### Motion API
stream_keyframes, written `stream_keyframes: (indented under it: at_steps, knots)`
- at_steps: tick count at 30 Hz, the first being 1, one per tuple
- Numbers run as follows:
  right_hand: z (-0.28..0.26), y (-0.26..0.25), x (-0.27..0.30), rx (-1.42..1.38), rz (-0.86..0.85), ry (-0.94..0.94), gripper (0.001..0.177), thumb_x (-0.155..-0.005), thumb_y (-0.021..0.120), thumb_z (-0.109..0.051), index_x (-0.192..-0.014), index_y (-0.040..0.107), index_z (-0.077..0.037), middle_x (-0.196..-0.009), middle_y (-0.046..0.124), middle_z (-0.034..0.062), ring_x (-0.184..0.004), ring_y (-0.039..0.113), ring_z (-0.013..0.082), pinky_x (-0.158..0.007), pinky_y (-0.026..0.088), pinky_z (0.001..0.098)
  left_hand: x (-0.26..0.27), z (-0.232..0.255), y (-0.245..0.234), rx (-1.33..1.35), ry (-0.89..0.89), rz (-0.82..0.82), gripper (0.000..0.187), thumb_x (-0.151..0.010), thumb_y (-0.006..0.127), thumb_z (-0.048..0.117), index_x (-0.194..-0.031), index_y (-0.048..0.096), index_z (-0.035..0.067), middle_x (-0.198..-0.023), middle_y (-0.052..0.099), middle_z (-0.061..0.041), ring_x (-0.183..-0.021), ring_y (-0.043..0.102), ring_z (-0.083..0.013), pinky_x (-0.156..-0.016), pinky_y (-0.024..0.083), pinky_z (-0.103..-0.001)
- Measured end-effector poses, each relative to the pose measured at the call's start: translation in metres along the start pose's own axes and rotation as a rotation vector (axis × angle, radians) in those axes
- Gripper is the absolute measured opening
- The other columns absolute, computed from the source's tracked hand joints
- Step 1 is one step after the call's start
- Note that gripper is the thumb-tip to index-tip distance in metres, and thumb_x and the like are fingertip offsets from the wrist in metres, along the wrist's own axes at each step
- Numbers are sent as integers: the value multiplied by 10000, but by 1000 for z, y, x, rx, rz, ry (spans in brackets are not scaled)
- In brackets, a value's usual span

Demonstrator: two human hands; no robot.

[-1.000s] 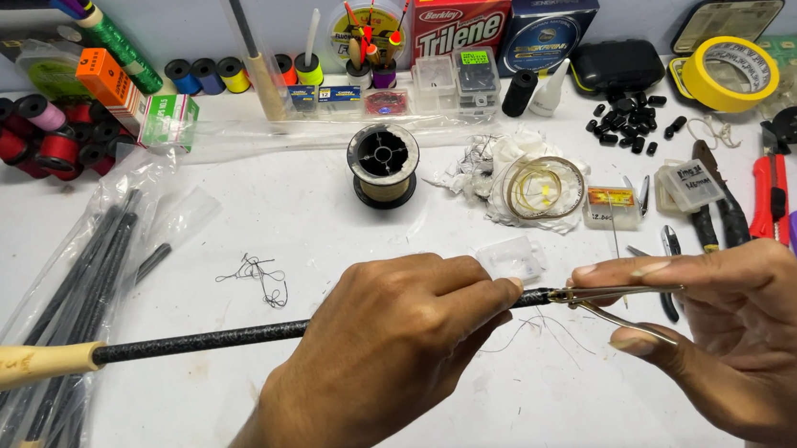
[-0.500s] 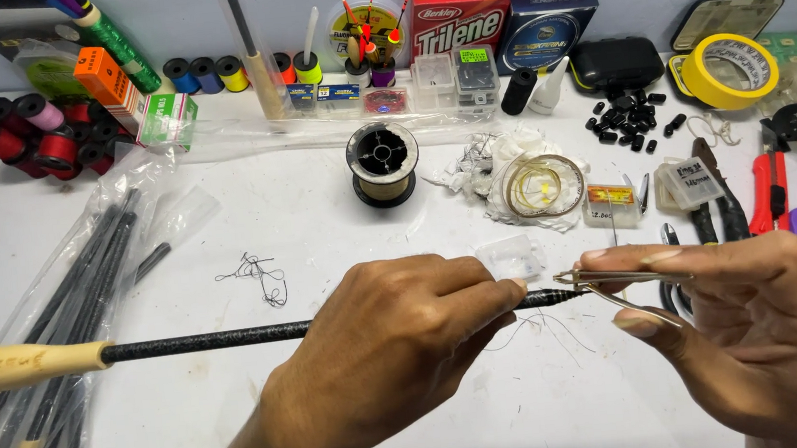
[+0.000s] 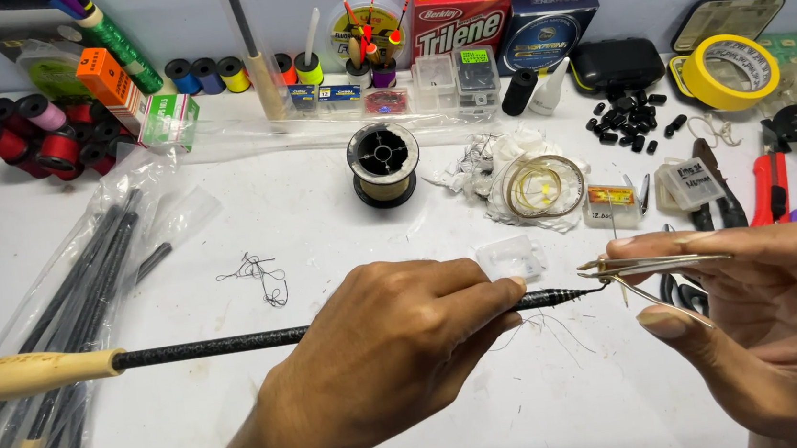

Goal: Repairing the tip of a fishing rod by meticulously wrapping thread and securing it using a small hook tool.

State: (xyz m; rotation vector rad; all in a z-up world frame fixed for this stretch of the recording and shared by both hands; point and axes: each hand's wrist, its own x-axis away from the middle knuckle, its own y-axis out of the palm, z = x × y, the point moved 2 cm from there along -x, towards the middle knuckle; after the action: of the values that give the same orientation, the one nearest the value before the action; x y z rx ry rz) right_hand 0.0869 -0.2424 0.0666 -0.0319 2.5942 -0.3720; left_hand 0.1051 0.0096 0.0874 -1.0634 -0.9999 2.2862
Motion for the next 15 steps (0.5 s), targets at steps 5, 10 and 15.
stream_keyframes:
  at_steps: [5,10,15]
  knots:
    - [2,-1,1,18,-8,-29,497,-796,658,-2,-1220,402,39,-1086,710,304,-1064,802,373,-1024,697,444,0,0,0,7,5,3,154,-996,680,131,-1123,662,47,-834,667,-88,-646,626,-333,-485,429,-478]
    - [2,-9,-1,90,-17,-82,502,-814,665,-1,-1254,432,66,-1039,694,262,-1055,811,369,-999,700,415,2,2,-5,3,-10,10,146,-999,667,133,-1122,657,56,-807,645,-84,-638,614,-336,-484,421,-482]
    - [17,-39,15,360,35,-20,365,-959,520,-271,-885,666,55,-1051,660,168,-1039,714,271,-1096,479,348,10,12,-25,-7,-5,97,137,-1018,654,108,-1139,657,46,-820,624,-83,-651,594,-304,-506,434,-446]
